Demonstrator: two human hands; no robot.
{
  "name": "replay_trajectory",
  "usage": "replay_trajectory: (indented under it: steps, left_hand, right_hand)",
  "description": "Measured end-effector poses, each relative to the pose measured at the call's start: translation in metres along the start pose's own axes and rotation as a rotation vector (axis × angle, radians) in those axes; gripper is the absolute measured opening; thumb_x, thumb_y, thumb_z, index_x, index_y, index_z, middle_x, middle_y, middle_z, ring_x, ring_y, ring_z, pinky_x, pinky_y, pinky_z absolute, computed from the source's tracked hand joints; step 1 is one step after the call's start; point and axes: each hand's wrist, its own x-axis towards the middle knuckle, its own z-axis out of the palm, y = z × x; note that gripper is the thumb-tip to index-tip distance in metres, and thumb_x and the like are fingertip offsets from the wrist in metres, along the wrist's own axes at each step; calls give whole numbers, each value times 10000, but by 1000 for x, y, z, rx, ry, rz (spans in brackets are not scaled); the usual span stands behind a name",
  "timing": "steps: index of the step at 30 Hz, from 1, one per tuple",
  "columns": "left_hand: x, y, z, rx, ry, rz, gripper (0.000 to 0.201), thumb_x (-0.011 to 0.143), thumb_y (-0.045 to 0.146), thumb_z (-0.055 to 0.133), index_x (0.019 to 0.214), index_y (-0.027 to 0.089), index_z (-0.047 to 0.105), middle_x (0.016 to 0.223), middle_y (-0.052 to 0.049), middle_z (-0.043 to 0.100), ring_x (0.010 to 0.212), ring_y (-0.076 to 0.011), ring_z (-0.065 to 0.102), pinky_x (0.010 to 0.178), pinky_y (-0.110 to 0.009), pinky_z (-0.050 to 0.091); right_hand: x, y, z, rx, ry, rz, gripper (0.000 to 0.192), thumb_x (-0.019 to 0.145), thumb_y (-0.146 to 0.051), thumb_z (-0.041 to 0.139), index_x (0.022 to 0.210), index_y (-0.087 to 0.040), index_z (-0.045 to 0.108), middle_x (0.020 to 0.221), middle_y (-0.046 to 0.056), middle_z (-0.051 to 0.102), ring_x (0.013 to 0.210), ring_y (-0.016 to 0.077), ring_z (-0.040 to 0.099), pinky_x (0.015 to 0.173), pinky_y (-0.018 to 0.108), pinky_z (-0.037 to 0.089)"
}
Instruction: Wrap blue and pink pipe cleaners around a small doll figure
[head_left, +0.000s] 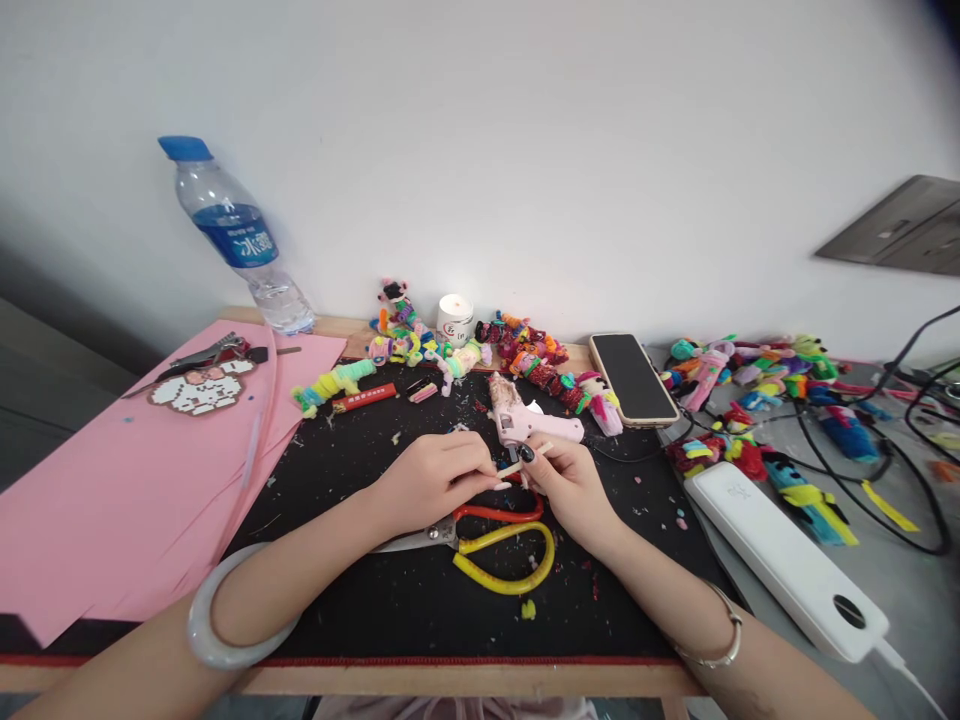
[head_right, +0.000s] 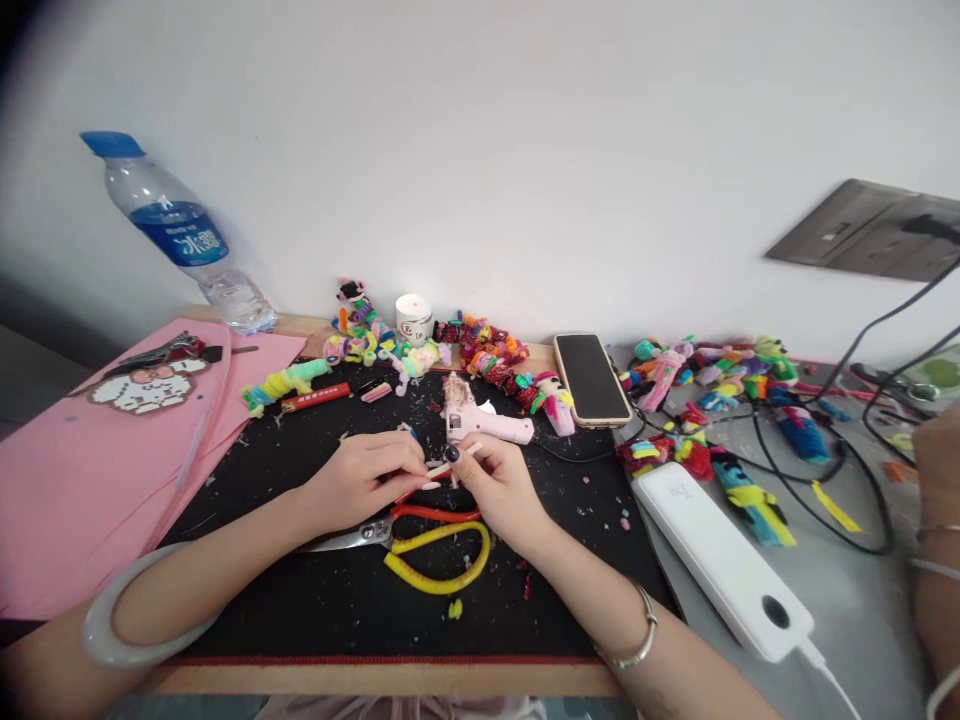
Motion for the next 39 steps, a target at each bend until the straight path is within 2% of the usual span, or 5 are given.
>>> replay_trajectory:
  steps: [9,16,21,25,39]
  left_hand:
    - [-2,-2,0,116,-37,114,197,900,159,415,895,154,611,882,-58,656,813,-119,593,751,-219,463]
    - [-3,1,5,331,-197,330,225,900,141,395,851,149,615,799,-38,665,675,-137,569,597,-261,424]
    - [-3,0,5,209,24,180,120,873,188,492,882,157,608,860,-30,677,783,-112,612,712,-218,459]
    - [-3,-4,3,231,159,53,117,818,254,592,859,146,615,771,-19,668,710,-109,612,661,-208,462]
    - [-4,-6,5,346,194,54,128,830,253,571,781,150,628,688,-5,669,625,-103,610,627,-209,461]
  right_hand:
    - [-1,2,0,8,37,10,391,886,-389,463,563,-167,462,537,-42,375,490,82,321,469,220,257]
    - [-5,-2,2,-177,-129,-17,427,896,-390,429,541,-172,340,554,-46,303,526,82,264,491,227,221]
    - [-4,0,1,-141,64,-27,403,905,-364,423,552,-173,381,537,-50,320,502,79,280,477,218,239]
    - [-3,1,0,-142,171,-37,358,901,-320,450,579,-163,471,534,-46,377,497,77,315,480,212,263]
    - [-7,-3,4,-294,80,-98,292,892,-250,457,634,-157,560,564,-23,492,499,81,406,494,205,319]
